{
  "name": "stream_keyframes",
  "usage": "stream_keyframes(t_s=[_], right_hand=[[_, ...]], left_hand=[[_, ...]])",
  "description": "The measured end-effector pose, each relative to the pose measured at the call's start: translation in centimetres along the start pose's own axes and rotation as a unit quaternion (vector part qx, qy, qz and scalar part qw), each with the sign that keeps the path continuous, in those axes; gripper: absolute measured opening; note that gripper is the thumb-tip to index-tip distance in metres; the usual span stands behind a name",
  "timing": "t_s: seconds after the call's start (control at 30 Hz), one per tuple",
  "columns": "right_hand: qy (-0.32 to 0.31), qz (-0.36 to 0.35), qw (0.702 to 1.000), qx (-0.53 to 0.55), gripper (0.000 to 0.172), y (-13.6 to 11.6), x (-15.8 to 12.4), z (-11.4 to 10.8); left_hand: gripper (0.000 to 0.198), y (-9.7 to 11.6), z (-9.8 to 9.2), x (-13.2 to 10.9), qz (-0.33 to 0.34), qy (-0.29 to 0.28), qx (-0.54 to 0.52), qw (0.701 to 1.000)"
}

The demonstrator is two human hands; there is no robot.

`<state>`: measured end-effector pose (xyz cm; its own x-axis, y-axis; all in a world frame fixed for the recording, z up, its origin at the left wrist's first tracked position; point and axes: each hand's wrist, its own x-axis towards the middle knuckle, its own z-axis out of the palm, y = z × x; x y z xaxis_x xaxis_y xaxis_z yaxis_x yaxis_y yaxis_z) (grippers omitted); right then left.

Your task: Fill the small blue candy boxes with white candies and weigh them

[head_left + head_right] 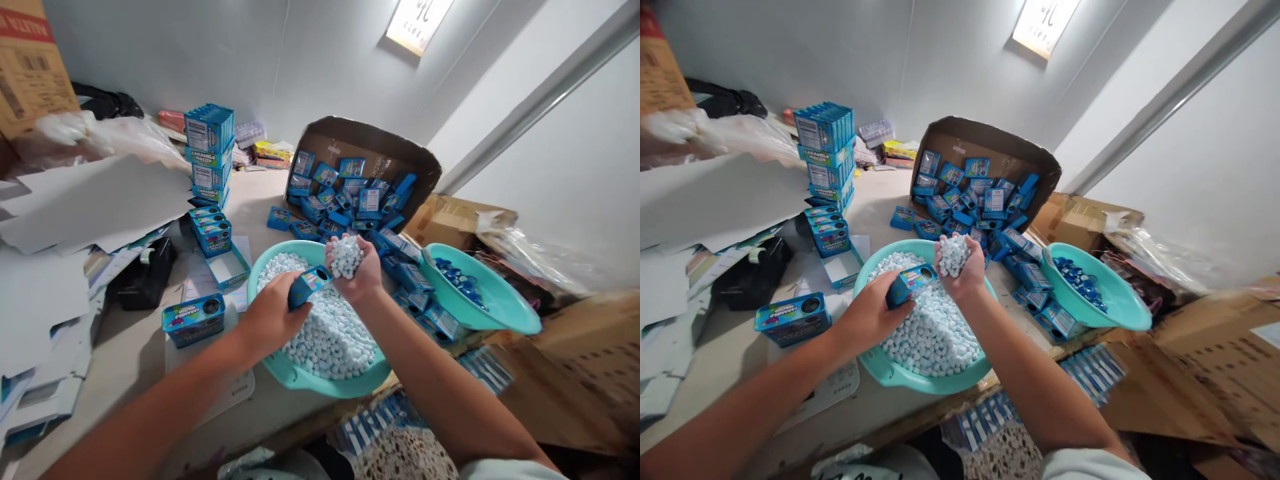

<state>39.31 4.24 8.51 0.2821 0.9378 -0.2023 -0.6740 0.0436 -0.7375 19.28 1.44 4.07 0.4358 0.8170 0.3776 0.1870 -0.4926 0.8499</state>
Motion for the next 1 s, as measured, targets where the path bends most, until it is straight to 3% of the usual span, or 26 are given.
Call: stream_keyframes(t_s=[0.2,0.5,1.0], right_hand=[[-0.018,-0.028,0.998,0.055,0.008,-0.2,-0.6,2.7],[-0.023,-0.037,0.999,0.024,0.009,-0.3,-1.3,2.2],[-0.051,-0.108,0.99,-0.075,0.023,0.5,-1.7,2.0]], left_hand=[[0.038,0.0,-0.2,0.2,-0.009,-0.023,0.005,1.0],[0.042,-0.2,-0.2,0.0,0.014,-0.044,-0.005,0.999],[0.038,0.2,-0.6,0.0,0.003,-0.07,-0.017,0.997]])
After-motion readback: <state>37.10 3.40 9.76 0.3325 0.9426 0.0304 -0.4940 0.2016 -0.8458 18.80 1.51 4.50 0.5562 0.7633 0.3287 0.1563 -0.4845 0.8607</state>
